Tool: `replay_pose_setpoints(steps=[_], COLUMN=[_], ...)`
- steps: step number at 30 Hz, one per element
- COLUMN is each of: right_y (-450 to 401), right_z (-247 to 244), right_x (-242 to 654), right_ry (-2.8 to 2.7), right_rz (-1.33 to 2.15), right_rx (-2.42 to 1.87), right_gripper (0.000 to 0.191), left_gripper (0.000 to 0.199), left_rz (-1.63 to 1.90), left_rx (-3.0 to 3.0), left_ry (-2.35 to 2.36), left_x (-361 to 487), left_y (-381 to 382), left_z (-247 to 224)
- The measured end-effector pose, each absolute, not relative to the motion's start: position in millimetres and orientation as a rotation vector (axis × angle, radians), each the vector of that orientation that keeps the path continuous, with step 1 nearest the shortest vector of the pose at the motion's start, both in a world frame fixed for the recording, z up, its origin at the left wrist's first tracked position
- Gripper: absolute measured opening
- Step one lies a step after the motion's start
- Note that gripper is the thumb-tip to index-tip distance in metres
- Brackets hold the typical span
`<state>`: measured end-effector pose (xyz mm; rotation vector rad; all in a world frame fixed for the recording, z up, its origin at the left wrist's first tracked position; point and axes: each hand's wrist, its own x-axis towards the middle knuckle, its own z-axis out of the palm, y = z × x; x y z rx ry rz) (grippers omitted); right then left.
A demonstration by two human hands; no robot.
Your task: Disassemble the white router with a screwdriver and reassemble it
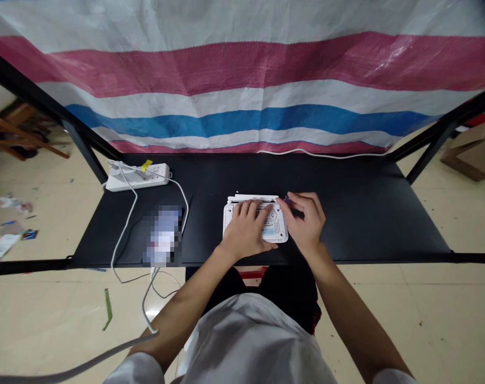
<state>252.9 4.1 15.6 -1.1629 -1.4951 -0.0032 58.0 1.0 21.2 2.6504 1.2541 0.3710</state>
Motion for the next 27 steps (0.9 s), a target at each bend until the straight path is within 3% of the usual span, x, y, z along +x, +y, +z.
replay_pose_setpoints(steps=[8, 13, 18, 24, 27], right_y=[4, 2, 0, 1, 2], right_z=[36, 39, 32, 33, 31], right_x=[269, 268, 267, 267, 270], right_ry=[-1.702, -1.62, -1.616, -1.544, -1.568], right_rz=[0.663, 0.383, 0.531, 0.27, 0.375], right_rx=[-1.117, -1.176, -1.137, -1.176, -1.187], right_gripper=[0.031, 0.025, 0.034, 0.022, 0.026], left_gripper=[0.113, 0.116, 0.113, 0.112, 0.113], left_rz=[0.39, 0.396, 0.379, 0.367, 0.37], left_rx=[2.623, 2.63, 2.642, 2.648, 2.659], left_ry=[1.249, 1.242, 1.248, 1.262, 1.263], left_x=[58, 57, 58, 58, 58], left_y=[3, 2, 1, -1, -1], left_z=[19, 19, 19, 20, 20])
